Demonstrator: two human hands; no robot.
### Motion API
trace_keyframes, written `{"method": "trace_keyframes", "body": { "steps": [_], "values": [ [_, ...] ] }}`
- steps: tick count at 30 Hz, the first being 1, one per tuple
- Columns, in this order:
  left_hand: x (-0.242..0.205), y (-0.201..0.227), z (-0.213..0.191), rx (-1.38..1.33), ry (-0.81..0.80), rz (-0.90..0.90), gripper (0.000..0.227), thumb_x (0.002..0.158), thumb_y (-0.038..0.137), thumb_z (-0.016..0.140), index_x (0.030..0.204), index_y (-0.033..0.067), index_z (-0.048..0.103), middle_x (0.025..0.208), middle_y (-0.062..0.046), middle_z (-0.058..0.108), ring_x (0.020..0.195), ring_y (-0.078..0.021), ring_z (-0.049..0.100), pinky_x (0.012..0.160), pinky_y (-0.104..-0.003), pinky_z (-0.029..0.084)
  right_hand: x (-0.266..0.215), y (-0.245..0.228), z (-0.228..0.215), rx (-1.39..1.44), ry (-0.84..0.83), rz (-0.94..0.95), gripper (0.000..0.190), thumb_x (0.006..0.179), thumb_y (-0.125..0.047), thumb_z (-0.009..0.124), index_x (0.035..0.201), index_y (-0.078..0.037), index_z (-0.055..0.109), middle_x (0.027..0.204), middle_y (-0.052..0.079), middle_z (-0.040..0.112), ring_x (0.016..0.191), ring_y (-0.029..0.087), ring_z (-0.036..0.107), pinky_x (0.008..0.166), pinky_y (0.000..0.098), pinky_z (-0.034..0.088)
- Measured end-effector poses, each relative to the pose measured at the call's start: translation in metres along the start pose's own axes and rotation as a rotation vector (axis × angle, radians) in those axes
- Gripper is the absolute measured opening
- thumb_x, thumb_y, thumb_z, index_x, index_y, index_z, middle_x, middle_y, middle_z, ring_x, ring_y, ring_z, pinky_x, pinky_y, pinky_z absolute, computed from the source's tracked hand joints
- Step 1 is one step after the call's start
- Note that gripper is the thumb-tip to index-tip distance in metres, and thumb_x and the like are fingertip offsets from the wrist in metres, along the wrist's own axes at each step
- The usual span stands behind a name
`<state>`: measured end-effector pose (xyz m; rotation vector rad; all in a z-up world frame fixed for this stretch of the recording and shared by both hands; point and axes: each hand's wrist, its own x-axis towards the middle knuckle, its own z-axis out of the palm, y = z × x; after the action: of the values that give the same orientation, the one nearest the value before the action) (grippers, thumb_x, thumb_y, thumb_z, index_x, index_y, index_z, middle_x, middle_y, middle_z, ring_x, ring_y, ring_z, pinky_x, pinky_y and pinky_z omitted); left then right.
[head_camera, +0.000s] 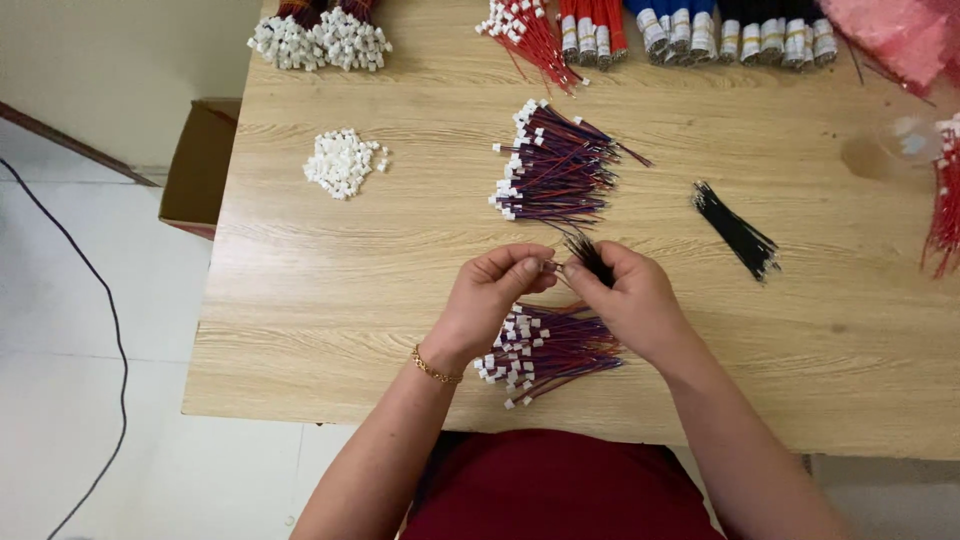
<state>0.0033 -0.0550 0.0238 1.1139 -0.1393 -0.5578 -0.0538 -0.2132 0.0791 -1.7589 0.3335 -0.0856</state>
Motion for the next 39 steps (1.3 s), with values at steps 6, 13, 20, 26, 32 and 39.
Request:
{"method": "trace_keyframes", "body": {
  "steps": [6,13,20,26,32,39],
  "values": [
    [0.003,-0.012,-0.008,-0.201,-0.006,-0.034,0.021,0.095,0.006,0.059,0.114,-0.0024,0.065,0.097,-0.015,0.070,0.089,-0.0212,0.072,0.085,-0.033,0.058,0.005,0.011,0.000,-0.058,0.015,-0.013,0.012,0.081,-0.009,0.076,0.089,-0.002,0.071,0.069,0.004,0.065,0.067,0.009,0.055,0.063,0.0232,0.051],
    [0.000,-0.010,-0.008,-0.172,-0.009,-0.031,0.024,0.093,0.005,0.061,0.115,-0.0045,0.065,0.101,-0.016,0.070,0.091,-0.0231,0.071,0.086,-0.034,0.058,0.007,0.000,-0.001,-0.230,0.003,-0.016,0.014,0.080,-0.013,0.076,0.088,-0.002,0.072,0.068,0.014,0.067,0.064,0.014,0.060,0.060,0.0290,0.052],
    [0.002,-0.007,-0.008,-0.065,-0.014,-0.008,0.022,0.092,0.005,0.062,0.113,-0.0023,0.067,0.103,-0.014,0.071,0.092,-0.0208,0.070,0.087,-0.034,0.058,0.004,0.001,0.000,-0.257,0.022,0.041,0.016,0.081,-0.018,0.076,0.089,-0.004,0.073,0.069,0.011,0.067,0.065,0.014,0.059,0.061,0.0292,0.052],
    [0.005,-0.009,-0.008,0.097,-0.025,0.043,0.020,0.091,0.005,0.065,0.110,-0.0002,0.069,0.096,-0.011,0.072,0.089,-0.0159,0.069,0.086,-0.031,0.056,0.008,0.002,0.002,-0.412,0.000,-0.054,0.020,0.083,-0.022,0.073,0.085,-0.002,0.071,0.068,0.019,0.064,0.067,0.028,0.065,0.062,0.0366,0.051],
    [0.006,-0.008,-0.010,0.184,-0.018,0.061,0.019,0.091,0.004,0.066,0.109,-0.0007,0.069,0.092,-0.013,0.072,0.086,-0.0167,0.068,0.086,-0.034,0.056,0.008,-0.004,0.007,-0.493,-0.002,-0.116,0.030,0.088,-0.030,0.070,0.075,-0.003,0.065,0.061,0.015,0.059,0.062,0.029,0.061,0.060,0.0371,0.049],
    [0.041,-0.027,-0.036,0.362,-0.029,0.232,0.018,0.092,0.001,0.062,0.109,0.0039,0.070,0.093,-0.011,0.072,0.087,-0.0146,0.066,0.087,-0.033,0.055,0.010,0.002,-0.008,-0.384,0.099,-0.279,0.025,0.106,-0.018,0.052,0.098,0.003,0.062,0.081,0.022,0.061,0.082,0.037,0.062,0.075,0.0479,0.048]
  ]
}}
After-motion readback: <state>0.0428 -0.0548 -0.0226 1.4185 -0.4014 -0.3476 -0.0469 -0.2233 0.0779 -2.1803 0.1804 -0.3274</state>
